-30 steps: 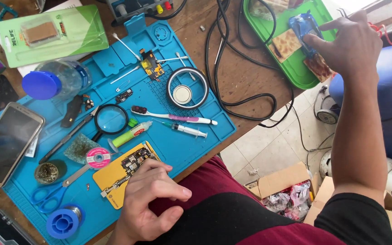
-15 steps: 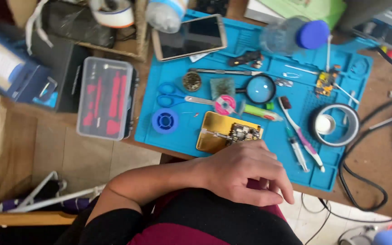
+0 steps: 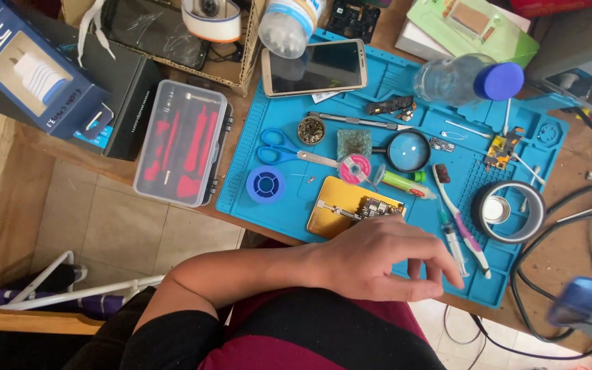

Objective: Repairing a mobile phone motherboard by reflowing components with a heat gun, cleaning with a brush, and inspecting with a magnifying glass.

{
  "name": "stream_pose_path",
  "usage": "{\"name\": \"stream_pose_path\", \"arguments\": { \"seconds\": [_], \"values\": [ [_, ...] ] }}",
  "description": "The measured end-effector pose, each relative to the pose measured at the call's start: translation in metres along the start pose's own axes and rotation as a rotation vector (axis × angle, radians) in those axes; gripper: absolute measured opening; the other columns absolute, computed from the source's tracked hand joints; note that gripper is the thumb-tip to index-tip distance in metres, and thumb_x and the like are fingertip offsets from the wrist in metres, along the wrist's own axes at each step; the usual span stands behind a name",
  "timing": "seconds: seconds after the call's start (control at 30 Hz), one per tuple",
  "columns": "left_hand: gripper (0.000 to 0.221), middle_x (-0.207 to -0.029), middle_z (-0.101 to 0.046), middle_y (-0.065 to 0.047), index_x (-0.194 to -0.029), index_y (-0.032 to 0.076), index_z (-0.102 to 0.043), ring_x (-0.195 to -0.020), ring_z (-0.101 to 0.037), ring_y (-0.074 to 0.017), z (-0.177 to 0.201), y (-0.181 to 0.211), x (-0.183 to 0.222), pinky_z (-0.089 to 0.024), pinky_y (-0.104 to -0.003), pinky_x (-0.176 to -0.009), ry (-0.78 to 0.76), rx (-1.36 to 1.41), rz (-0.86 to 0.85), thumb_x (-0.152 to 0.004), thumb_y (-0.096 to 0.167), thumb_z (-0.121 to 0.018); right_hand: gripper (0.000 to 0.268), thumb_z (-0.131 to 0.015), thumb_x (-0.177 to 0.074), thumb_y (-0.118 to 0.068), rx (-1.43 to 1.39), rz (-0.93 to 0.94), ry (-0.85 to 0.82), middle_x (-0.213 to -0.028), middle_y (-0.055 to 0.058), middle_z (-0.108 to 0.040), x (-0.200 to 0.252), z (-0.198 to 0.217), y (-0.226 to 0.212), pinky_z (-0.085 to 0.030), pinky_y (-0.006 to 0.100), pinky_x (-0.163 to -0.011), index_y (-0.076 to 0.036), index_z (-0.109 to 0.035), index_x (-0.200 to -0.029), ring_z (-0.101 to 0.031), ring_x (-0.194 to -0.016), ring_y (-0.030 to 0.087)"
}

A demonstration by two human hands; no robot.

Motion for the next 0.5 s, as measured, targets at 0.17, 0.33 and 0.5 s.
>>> {"name": "stream_pose_path", "arguments": {
  "seconds": [0.17, 0.33, 0.5],
  "values": [
    [0.062, -0.167, -0.069, 0.005, -0.164, 0.029, -0.053, -0.124, -0.085, -0.0187, 0.004, 0.003, -0.005, -0.069, -0.037, -0.112, 0.039, -0.041, 0.150, -0.110, 0.053, -0.073, 0.021, -0.106, -0.123, 0.011, -0.092, 0.965, -0.099, -0.088, 0.010, -0.044, 0.240, -0.008, -0.255, -0.028, 0.040, -0.088, 0.007, -0.085, -0.125, -0.037, -0.095, 0.025],
    [0.096, -0.189, -0.050, -0.009, -0.178, 0.028, -0.033, -0.168, -0.064, -0.0399, 0.007, 0.009, -0.012, -0.058, -0.050, -0.134, 0.059, 0.089, 0.223, -0.099, 0.068, -0.069, 0.020, -0.103, -0.108, -0.003, -0.155, 1.057, -0.185, -0.097, 0.010, -0.047, 0.291, -0.034, -0.319, -0.037, 0.035, -0.078, -0.005, -0.082, -0.110, -0.044, -0.083, 0.021],
    [0.109, -0.184, -0.047, -0.021, -0.180, 0.013, -0.029, -0.174, -0.051, -0.0333, 0.006, 0.012, -0.018, -0.048, -0.047, -0.146, 0.141, 0.370, 0.178, -0.096, 0.063, -0.076, 0.025, -0.095, -0.113, -0.026, -0.133, 1.149, -0.152, -0.102, 0.011, -0.050, 0.312, -0.052, -0.347, -0.045, 0.041, -0.080, -0.004, -0.084, -0.110, -0.058, -0.089, 0.026]
  ]
}}
Point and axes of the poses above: each hand's wrist, its own x-axis away from the middle knuckle, its own z-axis out of the back of the hand, y = z × x, the point moved 7 cm from there along -x, towards the middle knuckle
